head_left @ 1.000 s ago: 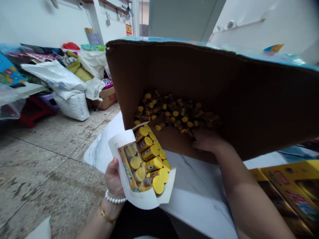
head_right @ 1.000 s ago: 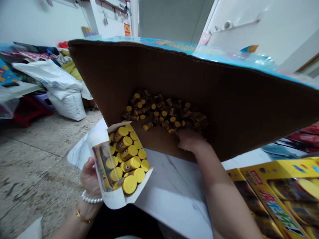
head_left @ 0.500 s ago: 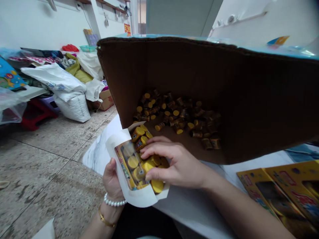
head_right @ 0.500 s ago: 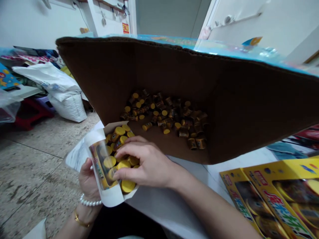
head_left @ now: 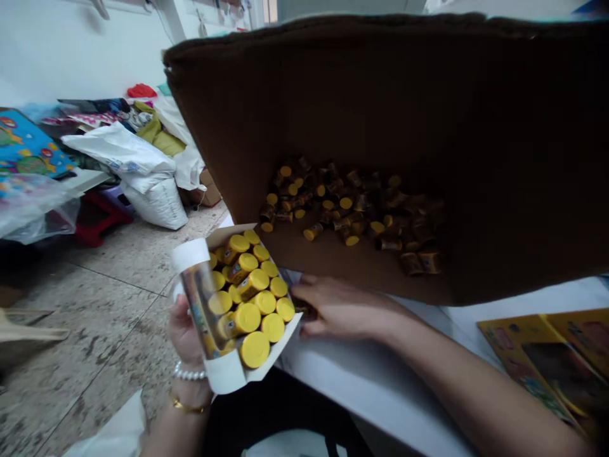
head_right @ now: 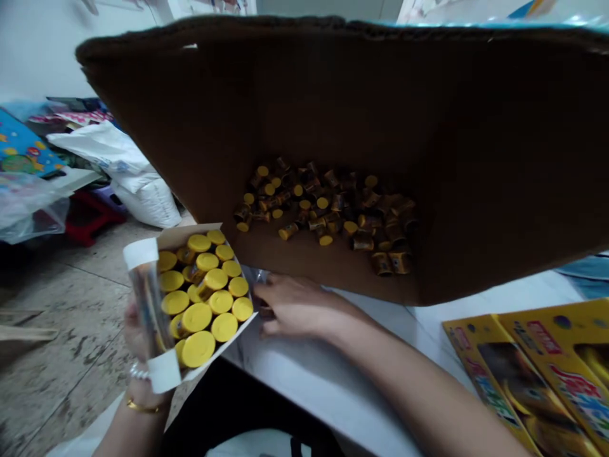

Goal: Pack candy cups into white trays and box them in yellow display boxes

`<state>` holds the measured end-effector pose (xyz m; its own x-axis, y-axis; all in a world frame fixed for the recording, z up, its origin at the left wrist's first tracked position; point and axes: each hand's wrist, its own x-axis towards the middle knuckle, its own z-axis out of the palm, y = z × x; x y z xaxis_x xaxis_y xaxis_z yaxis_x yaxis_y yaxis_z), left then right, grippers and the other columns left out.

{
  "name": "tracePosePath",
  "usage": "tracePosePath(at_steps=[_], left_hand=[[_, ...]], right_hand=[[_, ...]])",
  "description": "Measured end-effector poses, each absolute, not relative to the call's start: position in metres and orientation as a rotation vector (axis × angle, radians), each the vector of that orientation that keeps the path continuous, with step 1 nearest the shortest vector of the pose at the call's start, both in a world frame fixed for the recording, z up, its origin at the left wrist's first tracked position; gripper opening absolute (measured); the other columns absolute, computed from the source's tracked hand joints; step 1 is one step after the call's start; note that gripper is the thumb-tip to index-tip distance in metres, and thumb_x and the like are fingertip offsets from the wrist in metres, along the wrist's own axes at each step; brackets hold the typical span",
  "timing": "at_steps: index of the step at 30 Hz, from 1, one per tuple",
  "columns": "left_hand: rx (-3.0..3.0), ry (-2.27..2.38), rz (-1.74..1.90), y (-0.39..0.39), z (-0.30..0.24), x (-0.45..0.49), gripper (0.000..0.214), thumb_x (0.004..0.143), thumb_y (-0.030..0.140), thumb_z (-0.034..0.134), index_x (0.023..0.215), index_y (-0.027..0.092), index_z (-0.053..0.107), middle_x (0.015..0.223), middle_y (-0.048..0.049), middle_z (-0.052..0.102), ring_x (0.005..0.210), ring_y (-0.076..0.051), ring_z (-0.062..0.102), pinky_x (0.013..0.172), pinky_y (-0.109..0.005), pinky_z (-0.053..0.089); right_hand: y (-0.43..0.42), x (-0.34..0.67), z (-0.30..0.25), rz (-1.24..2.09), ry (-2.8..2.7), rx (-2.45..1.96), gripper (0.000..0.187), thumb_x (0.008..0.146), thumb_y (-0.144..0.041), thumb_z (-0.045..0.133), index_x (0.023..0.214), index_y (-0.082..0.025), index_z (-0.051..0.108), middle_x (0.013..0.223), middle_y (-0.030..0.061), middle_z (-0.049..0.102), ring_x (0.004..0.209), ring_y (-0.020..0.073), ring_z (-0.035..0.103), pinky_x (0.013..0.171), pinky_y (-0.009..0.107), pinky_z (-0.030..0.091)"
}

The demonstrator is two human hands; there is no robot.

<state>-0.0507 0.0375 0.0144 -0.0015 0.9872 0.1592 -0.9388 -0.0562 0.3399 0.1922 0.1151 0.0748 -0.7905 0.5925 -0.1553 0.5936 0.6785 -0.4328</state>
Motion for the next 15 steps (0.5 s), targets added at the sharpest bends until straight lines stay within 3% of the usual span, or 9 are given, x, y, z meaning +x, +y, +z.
tracePosePath(at_steps=[2, 5, 7, 9, 12, 15], left_hand=[[0.429, 0.192, 1.543, 0.039, 0.017, -0.044, 0.029, 0.088, 0.028, 0.055, 0.108, 0.019, 0.074, 0.11, -0.0013, 0.077, 0.103, -0.021, 0.072, 0.109, -0.036, 0.043], [0.418, 0.294, 1.497, 0.039, 0.021, -0.035, 0.029, 0.087, 0.04, 0.058, 0.103, 0.024, 0.076, 0.111, 0.0008, 0.077, 0.12, -0.029, 0.063, 0.112, -0.044, 0.037], [0.393, 0.326, 1.477, 0.036, 0.023, -0.032, 0.032, 0.088, 0.046, 0.056, 0.102, 0.026, 0.077, 0.107, 0.0015, 0.078, 0.128, -0.031, 0.056, 0.112, -0.046, 0.037], [0.387, 0.316, 1.459, 0.032, 0.023, -0.029, 0.034, 0.088, 0.047, 0.055, 0.102, 0.025, 0.077, 0.107, 0.0005, 0.078, 0.13, -0.031, 0.054, 0.112, -0.046, 0.037], [0.425, 0.264, 1.46, 0.026, 0.021, -0.028, 0.034, 0.087, 0.046, 0.059, 0.106, 0.023, 0.076, 0.112, -0.0014, 0.077, 0.122, -0.03, 0.061, 0.112, -0.044, 0.039], [0.468, 0.208, 1.492, 0.024, 0.018, -0.028, 0.034, 0.089, 0.04, 0.06, 0.111, 0.019, 0.075, 0.113, -0.0027, 0.076, 0.106, -0.026, 0.071, 0.108, -0.038, 0.045]], right_hand=[[0.113, 0.188, 0.071, -0.716, 2.871, 0.998, 0.021, 0.081, -0.02, 0.064, 0.101, -0.017, 0.07, 0.101, 0.0106, 0.068, 0.083, 0.0224, 0.066, 0.068, 0.03, 0.048], [0.125, 0.197, 0.073, -0.809, 2.972, 1.163, 0.037, 0.086, -0.012, 0.051, 0.118, -0.018, 0.067, 0.11, 0.0107, 0.068, 0.096, 0.0222, 0.067, 0.081, 0.032, 0.051], [0.129, 0.204, 0.082, -0.91, 3.097, 1.313, 0.051, 0.087, -0.015, 0.05, 0.137, -0.022, 0.055, 0.123, 0.0101, 0.064, 0.106, 0.0225, 0.065, 0.088, 0.034, 0.051], [0.121, 0.205, 0.093, -1.066, 3.192, 1.415, 0.057, 0.086, -0.019, 0.054, 0.142, -0.024, 0.046, 0.126, 0.0085, 0.064, 0.105, 0.0213, 0.065, 0.086, 0.032, 0.053], [0.093, 0.192, 0.107, -1.224, 3.304, 1.411, 0.046, 0.082, -0.023, 0.065, 0.125, -0.024, 0.049, 0.106, 0.004, 0.069, 0.085, 0.0164, 0.068, 0.071, 0.026, 0.054], [0.07, 0.174, 0.108, -0.98, 3.585, 1.163, 0.028, 0.083, -0.025, 0.066, 0.109, -0.022, 0.056, 0.096, 0.0039, 0.071, 0.078, 0.0158, 0.066, 0.07, 0.027, 0.054]])
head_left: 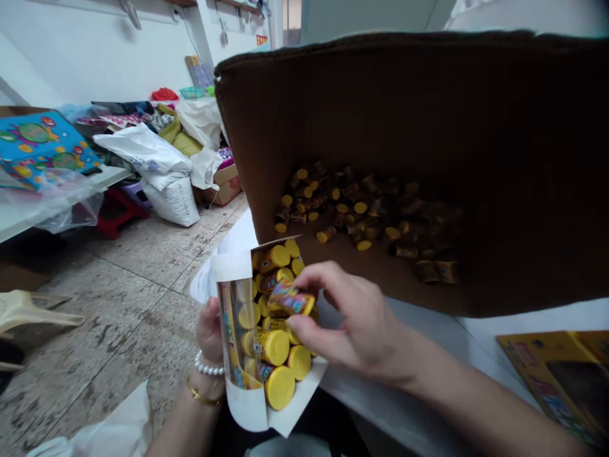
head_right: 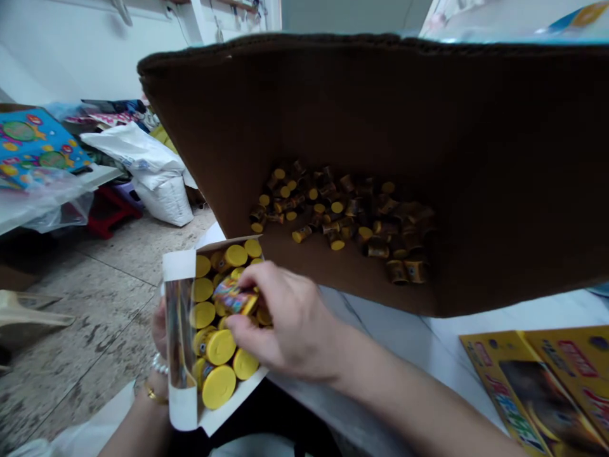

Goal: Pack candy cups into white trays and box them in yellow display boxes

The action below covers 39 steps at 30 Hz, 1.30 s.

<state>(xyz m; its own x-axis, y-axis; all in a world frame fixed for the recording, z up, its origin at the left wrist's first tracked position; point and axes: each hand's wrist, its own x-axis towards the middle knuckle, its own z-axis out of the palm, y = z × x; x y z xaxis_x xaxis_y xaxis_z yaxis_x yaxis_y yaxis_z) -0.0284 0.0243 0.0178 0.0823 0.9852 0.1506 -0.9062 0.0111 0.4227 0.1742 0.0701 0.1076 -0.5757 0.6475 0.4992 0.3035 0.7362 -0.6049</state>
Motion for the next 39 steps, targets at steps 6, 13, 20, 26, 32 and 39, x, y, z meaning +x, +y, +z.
tracePosePath(at_steps=[6, 13, 20, 26, 32, 39], left_hand=[[0.426, 0.094, 1.486, 0.021, 0.014, -0.031, 0.021, 0.091, 0.026, 0.058, 0.09, 0.024, 0.079, 0.096, 0.0034, 0.08, 0.088, -0.02, 0.076, 0.085, -0.025, 0.06], [0.433, -0.007, 1.348, 0.024, 0.022, -0.028, 0.032, 0.093, 0.029, 0.051, 0.114, 0.021, 0.075, 0.116, -0.0006, 0.075, 0.105, -0.023, 0.071, 0.102, -0.032, 0.051], [0.463, 0.102, 1.298, 0.025, 0.016, -0.03, 0.043, 0.094, 0.042, 0.045, 0.123, 0.02, 0.069, 0.121, -0.0067, 0.073, 0.131, -0.034, 0.052, 0.114, -0.049, 0.035], [0.468, 0.107, 1.207, 0.034, 0.014, -0.034, 0.052, 0.097, 0.049, 0.039, 0.132, 0.017, 0.06, 0.138, -0.0128, 0.062, 0.136, -0.035, 0.047, 0.115, -0.055, 0.031], [0.527, 0.12, 1.122, 0.034, 0.014, -0.035, 0.054, 0.097, 0.051, 0.04, 0.133, 0.016, 0.06, 0.136, -0.0142, 0.063, 0.132, -0.037, 0.051, 0.112, -0.055, 0.036], [0.449, 0.154, 1.132, 0.035, 0.006, -0.036, 0.055, 0.099, 0.05, 0.035, 0.124, 0.012, 0.065, 0.129, -0.0162, 0.067, 0.131, -0.036, 0.053, 0.112, -0.056, 0.034]], right_hand=[[0.062, 0.162, 0.093, 0.266, -2.19, -0.482, 0.034, 0.093, -0.039, 0.061, 0.118, -0.017, 0.068, 0.103, 0.0082, 0.073, 0.083, 0.0198, 0.061, 0.075, 0.035, 0.054], [0.063, 0.159, 0.087, 0.166, -2.238, -0.474, 0.04, 0.093, -0.043, 0.059, 0.126, -0.022, 0.067, 0.118, 0.0066, 0.07, 0.112, 0.0262, 0.056, 0.096, 0.043, 0.049], [0.133, 0.201, 0.078, 0.15, -2.057, -1.067, 0.027, 0.097, -0.034, 0.051, 0.104, -0.017, 0.072, 0.102, 0.0111, 0.069, 0.1, 0.0229, 0.063, 0.091, 0.037, 0.05], [0.192, 0.241, 0.021, -0.019, -2.175, -1.71, 0.027, 0.09, -0.026, 0.055, 0.109, -0.017, 0.071, 0.124, 0.0181, 0.058, 0.1, 0.0312, 0.063, 0.08, 0.042, 0.052], [0.189, 0.233, 0.034, 0.267, -1.953, -1.512, 0.034, 0.085, -0.022, 0.06, 0.119, -0.018, 0.06, 0.103, 0.0083, 0.069, 0.087, 0.0223, 0.067, 0.076, 0.035, 0.055], [0.112, 0.182, 0.106, 0.687, -1.893, -0.89, 0.03, 0.085, -0.029, 0.07, 0.115, -0.026, 0.068, 0.112, 0.0053, 0.065, 0.098, 0.0185, 0.065, 0.079, 0.03, 0.055]])
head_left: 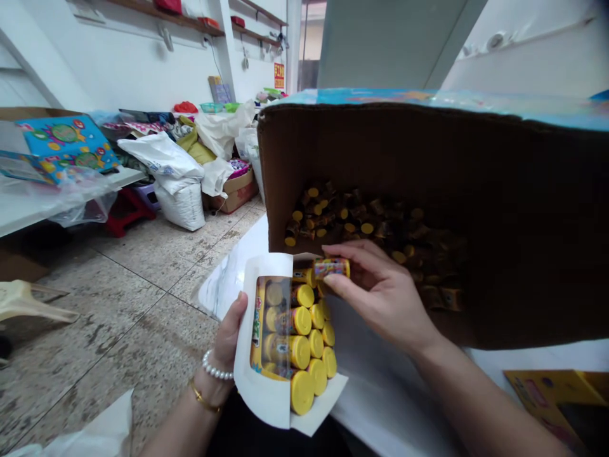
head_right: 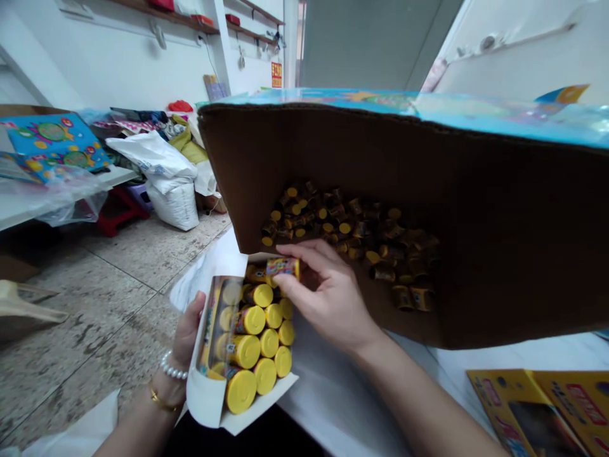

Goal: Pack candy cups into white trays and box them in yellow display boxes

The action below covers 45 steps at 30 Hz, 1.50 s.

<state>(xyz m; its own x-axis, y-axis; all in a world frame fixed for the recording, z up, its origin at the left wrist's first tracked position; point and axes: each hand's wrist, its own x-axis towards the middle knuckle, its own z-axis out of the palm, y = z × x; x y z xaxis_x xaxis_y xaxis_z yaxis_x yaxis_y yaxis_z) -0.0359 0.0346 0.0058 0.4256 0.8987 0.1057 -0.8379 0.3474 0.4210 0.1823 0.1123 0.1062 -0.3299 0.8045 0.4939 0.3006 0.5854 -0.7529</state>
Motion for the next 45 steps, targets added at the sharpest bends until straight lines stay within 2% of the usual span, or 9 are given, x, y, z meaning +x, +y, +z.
tracePosePath(at_steps=[4, 11, 15, 19, 22, 25, 34, 39, 45], left_hand=[[0.447, 0.127, 1.134, 0.035, 0.005, -0.036, 0.058, 0.099, 0.053, 0.033, 0.128, 0.011, 0.063, 0.127, -0.0186, 0.068, 0.129, -0.036, 0.055, 0.113, -0.056, 0.034], [0.439, 0.123, 1.231, 0.031, 0.006, -0.035, 0.056, 0.098, 0.052, 0.036, 0.126, 0.012, 0.065, 0.121, -0.016, 0.071, 0.124, -0.035, 0.059, 0.111, -0.054, 0.037], [0.437, 0.13, 1.266, 0.03, 0.009, -0.034, 0.053, 0.099, 0.049, 0.037, 0.123, 0.014, 0.068, 0.115, -0.0137, 0.075, 0.121, -0.034, 0.062, 0.11, -0.053, 0.04], [0.454, 0.138, 1.282, 0.027, 0.009, -0.034, 0.046, 0.098, 0.045, 0.041, 0.123, 0.018, 0.069, 0.11, -0.0106, 0.077, 0.12, -0.034, 0.063, 0.109, -0.054, 0.041], [0.441, 0.145, 1.278, 0.026, 0.007, -0.034, 0.043, 0.097, 0.044, 0.044, 0.118, 0.021, 0.072, 0.111, -0.0088, 0.077, 0.122, -0.034, 0.061, 0.11, -0.055, 0.04], [0.4, 0.148, 1.299, 0.025, 0.004, -0.034, 0.045, 0.095, 0.048, 0.044, 0.12, 0.023, 0.071, 0.119, -0.0089, 0.074, 0.127, -0.035, 0.057, 0.112, -0.057, 0.036], [0.441, 0.085, 1.152, 0.029, 0.007, -0.037, 0.057, 0.099, 0.049, 0.03, 0.128, 0.015, 0.064, 0.137, -0.0165, 0.062, 0.14, -0.037, 0.041, 0.117, -0.061, 0.024], [0.447, 0.081, 1.157, 0.032, 0.004, -0.043, 0.056, 0.097, 0.053, 0.032, 0.134, 0.02, 0.06, 0.139, -0.0147, 0.061, 0.14, -0.036, 0.042, 0.115, -0.06, 0.029], [0.39, 0.155, 1.243, 0.03, 0.009, -0.038, 0.053, 0.094, 0.055, 0.04, 0.128, 0.023, 0.065, 0.134, -0.0118, 0.065, 0.137, -0.036, 0.046, 0.113, -0.059, 0.032]], right_hand=[[0.093, 0.162, 0.114, 0.636, -1.947, -0.908, 0.032, 0.079, -0.024, 0.076, 0.108, -0.023, 0.063, 0.097, 0.0016, 0.07, 0.078, 0.0154, 0.066, 0.069, 0.028, 0.054], [0.084, 0.146, 0.12, 0.376, -2.188, -0.595, 0.017, 0.085, -0.018, 0.069, 0.101, -0.015, 0.069, 0.099, 0.0069, 0.07, 0.09, 0.0171, 0.066, 0.082, 0.029, 0.054], [0.082, 0.148, 0.121, 0.548, -2.259, -0.543, 0.03, 0.086, -0.016, 0.065, 0.116, -0.013, 0.066, 0.116, 0.0111, 0.064, 0.096, 0.0159, 0.065, 0.081, 0.026, 0.055], [0.084, 0.15, 0.121, 0.805, -2.25, -0.623, 0.037, 0.084, -0.01, 0.064, 0.12, -0.015, 0.056, 0.099, 0.0028, 0.069, 0.072, 0.0096, 0.064, 0.068, 0.022, 0.055], [0.089, 0.151, 0.121, 0.626, -2.333, -0.541, 0.019, 0.089, -0.017, 0.062, 0.108, -0.015, 0.063, 0.096, 0.0046, 0.072, 0.083, 0.0148, 0.065, 0.081, 0.03, 0.054], [0.098, 0.153, 0.118, 0.533, -2.422, -0.413, 0.021, 0.095, -0.024, 0.058, 0.111, -0.015, 0.067, 0.106, 0.0087, 0.073, 0.095, 0.019, 0.066, 0.092, 0.037, 0.05], [0.121, 0.151, 0.096, 0.797, -1.986, -0.77, 0.022, 0.083, -0.016, 0.068, 0.104, -0.023, 0.071, 0.102, 0.0021, 0.071, 0.079, 0.0131, 0.066, 0.066, 0.025, 0.053], [0.117, 0.155, 0.102, 0.718, -1.965, -0.629, 0.023, 0.087, -0.013, 0.063, 0.105, -0.023, 0.072, 0.116, 0.0046, 0.07, 0.104, 0.0171, 0.066, 0.087, 0.031, 0.055], [0.097, 0.15, 0.113, 0.391, -2.086, -0.574, 0.015, 0.086, -0.016, 0.064, 0.093, -0.02, 0.077, 0.098, 0.0073, 0.073, 0.093, 0.02, 0.065, 0.086, 0.037, 0.054]])
